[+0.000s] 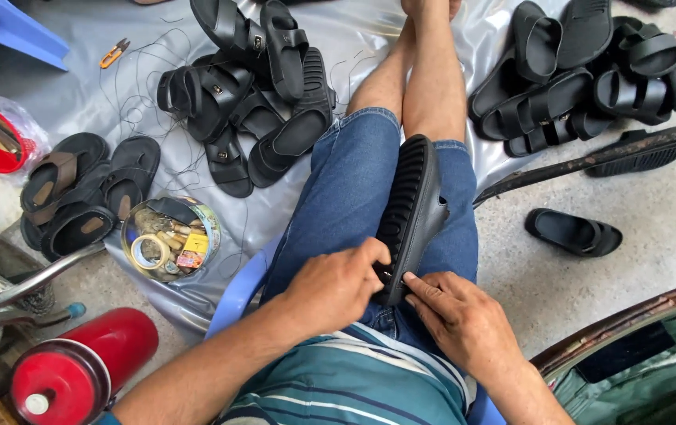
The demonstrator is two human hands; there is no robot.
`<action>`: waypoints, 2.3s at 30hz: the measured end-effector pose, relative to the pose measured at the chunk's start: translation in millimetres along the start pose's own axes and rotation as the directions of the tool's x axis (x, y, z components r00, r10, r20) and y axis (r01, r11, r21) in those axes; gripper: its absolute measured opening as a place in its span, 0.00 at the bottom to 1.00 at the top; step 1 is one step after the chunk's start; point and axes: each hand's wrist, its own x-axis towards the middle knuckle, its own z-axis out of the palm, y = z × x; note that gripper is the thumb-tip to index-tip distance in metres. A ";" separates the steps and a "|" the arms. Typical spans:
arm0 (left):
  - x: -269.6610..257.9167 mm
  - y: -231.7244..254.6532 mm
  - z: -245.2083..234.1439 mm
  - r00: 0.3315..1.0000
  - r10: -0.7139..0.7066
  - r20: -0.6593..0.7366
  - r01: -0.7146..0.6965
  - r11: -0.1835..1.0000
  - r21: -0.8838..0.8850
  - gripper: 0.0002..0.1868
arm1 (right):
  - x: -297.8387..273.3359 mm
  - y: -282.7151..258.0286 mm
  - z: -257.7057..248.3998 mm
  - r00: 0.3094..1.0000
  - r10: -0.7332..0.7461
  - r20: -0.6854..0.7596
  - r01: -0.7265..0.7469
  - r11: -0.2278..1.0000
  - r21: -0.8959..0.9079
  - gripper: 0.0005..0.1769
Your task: The person sits on a low chair and sews the sole of a black sandal using a needle and thread. They hold the sandal on their lap and repeatedly push the needle through the material to stitch the sole, surrounded by other sandals and tools.
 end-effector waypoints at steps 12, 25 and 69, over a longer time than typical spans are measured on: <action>0.0 11.3 -11.3 0.996 -0.087 -0.038 0.088 0.995 0.040 0.26 | -3.1 1.9 5.0 0.999 -0.034 -0.002 0.034 0.999 -0.017 0.16; 6.9 14.8 -18.3 0.987 -0.007 0.161 -0.006 0.997 0.079 0.21 | -4.1 13.0 -39.6 0.859 0.199 0.471 -0.090 0.966 -0.243 0.31; -20.8 -6.1 24.2 0.934 0.263 -0.242 -0.273 0.962 -0.010 0.05 | -70.2 114.1 -86.7 0.999 0.035 0.031 0.005 -0.746 0.666 0.17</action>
